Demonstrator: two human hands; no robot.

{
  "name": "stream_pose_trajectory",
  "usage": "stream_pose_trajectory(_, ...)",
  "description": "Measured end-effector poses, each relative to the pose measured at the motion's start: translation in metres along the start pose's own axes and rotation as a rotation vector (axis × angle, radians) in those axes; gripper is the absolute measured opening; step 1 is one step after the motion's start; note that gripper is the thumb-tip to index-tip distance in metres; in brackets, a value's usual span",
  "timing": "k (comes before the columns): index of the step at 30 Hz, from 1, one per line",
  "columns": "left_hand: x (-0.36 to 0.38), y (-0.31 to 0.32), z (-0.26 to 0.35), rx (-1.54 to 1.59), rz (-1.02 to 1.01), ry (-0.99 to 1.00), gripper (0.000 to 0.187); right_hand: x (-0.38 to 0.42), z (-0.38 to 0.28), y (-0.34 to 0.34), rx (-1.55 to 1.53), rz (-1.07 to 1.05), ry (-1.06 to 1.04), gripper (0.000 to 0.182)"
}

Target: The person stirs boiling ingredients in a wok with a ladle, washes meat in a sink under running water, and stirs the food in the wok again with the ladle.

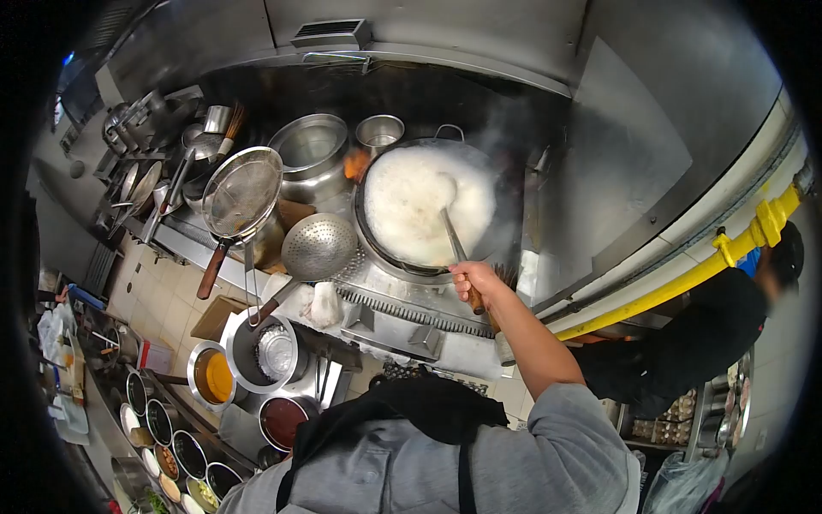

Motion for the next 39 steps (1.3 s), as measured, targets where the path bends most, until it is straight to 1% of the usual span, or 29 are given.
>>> stream_pose_trajectory(4,-0.012,-0.002,-0.018,0.098,-0.025,0.005,0.021,0.002,0.002,0.014,0.016,-0.029,0.010,0.024)
stream_pose_trajectory(6,-0.019,-0.001,-0.025,0.156,-0.047,0.012,0.021,-0.007,0.009,0.022,-0.099,-0.122,0.085,0.021)
stream_pose_trajectory(7,-0.024,-0.001,-0.027,0.186,-0.062,0.017,0.020,-0.011,0.011,0.023,-0.100,-0.123,0.086,0.021)
stream_pose_trajectory(9,-0.030,0.002,-0.029,0.255,-0.096,0.022,0.020,-0.010,0.013,0.038,-0.272,-0.263,0.191,0.019)
stream_pose_trajectory(10,-0.032,0.004,-0.028,0.293,-0.118,0.012,0.020,-0.010,0.012,0.039,-0.275,-0.265,0.188,0.019)
stream_pose_trajectory(12,-0.032,-0.001,-0.020,0.128,-0.097,0.129,0.021,0.000,0.012,0.050,-0.432,-0.400,0.285,0.016)
stream_pose_trajectory(13,-0.029,-0.003,-0.015,0.045,-0.087,0.185,0.022,0.002,0.013,0.049,-0.434,-0.402,0.285,0.016)
stream_pose_trajectory(14,-0.023,-0.004,-0.008,-0.037,-0.077,0.242,0.023,0.008,0.011,0.051,-0.477,-0.446,0.288,0.016)
stream_pose_trajectory(15,-0.019,-0.005,-0.003,-0.040,-0.076,0.242,0.023,0.014,0.009,0.051,-0.521,-0.489,0.290,0.017)
stream_pose_trajectory(17,-0.001,-0.004,0.020,-0.488,-0.006,0.436,0.024,0.024,0.011,0.043,-0.520,-0.498,0.279,0.018)
stream_pose_trajectory(18,0.005,-0.004,0.025,-0.623,0.003,0.493,0.024,0.031,0.010,0.039,-0.513,-0.509,0.266,0.018)
stream_pose_trajectory(19,0.007,-0.003,0.027,-0.664,0.002,0.496,0.024,0.041,0.010,0.035,-0.515,-0.504,0.266,0.018)
stream_pose_trajectory(21,0.007,-0.005,0.023,-0.545,-0.001,0.358,0.024,0.059,0.013,0.024,-0.495,-0.468,0.264,0.013)
stream_pose_trajectory(23,0.007,-0.005,0.018,-0.444,-0.007,0.244,0.024,0.063,0.020,0.005,-0.495,-0.449,0.280,0.016)
stream_pose_trajectory(25,0.010,-0.003,0.015,-0.409,-0.014,0.190,0.024,0.071,0.021,-0.015,-0.381,-0.344,0.197,0.019)
stream_pose_trajectory(26,0.011,-0.001,0.015,-0.403,-0.018,0.172,0.025,0.075,0.021,-0.027,-0.303,-0.248,0.165,0.022)
stream_pose_trajectory(27,0.013,0.000,0.015,-0.394,-0.022,0.160,0.025,0.088,0.017,-0.026,-0.302,-0.246,0.165,0.022)
stream_pose_trajectory(29,0.016,0.002,0.015,-0.384,-0.024,0.139,0.025,0.100,0.003,-0.048,0.079,0.027,-0.077,0.022)
stream_pose_trajectory(30,0.017,0.003,0.017,-0.378,-0.030,0.134,0.025,0.100,0.001,-0.057,0.182,0.046,-0.131,0.023)
stream_pose_trajectory(31,0.019,0.004,0.017,-0.374,-0.029,0.129,0.025,0.099,0.004,-0.066,0.182,0.045,-0.131,0.023)
stream_pose_trajectory(33,0.021,0.008,0.023,-0.357,-0.025,0.131,0.025,0.102,-0.019,-0.098,0.826,0.373,-0.536,0.027)
stream_pose_trajectory(34,0.022,0.011,0.027,-0.343,-0.019,0.127,0.025,0.106,-0.016,-0.104,0.833,0.367,-0.541,0.027)
stream_pose_trajectory(36,0.026,0.017,0.036,-0.313,-0.014,0.135,0.025,0.137,-0.033,-0.099,1.129,0.479,-0.941,0.034)
stream_pose_trajectory(37,0.030,0.019,0.040,-0.304,-0.020,0.155,0.026,0.147,-0.033,-0.095,1.144,0.461,-0.948,0.034)
stream_pose_trajectory(38,0.036,0.021,0.044,-0.299,-0.036,0.201,0.026,0.156,-0.029,-0.095,1.146,0.484,-0.858,0.035)
stream_pose_trajectory(39,0.047,0.024,0.049,-0.286,-0.100,0.350,0.025,0.163,-0.027,-0.095,1.145,0.507,-0.770,0.037)
Point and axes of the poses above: each hand's wrist, its own x-axis away from the middle knuckle, its own y-axis out of the palm, z = x × y, the point moved 9 cm from there along -x, towards the middle knuckle, and after that the axes turned 13 degrees about z, right-handed, at the moved point
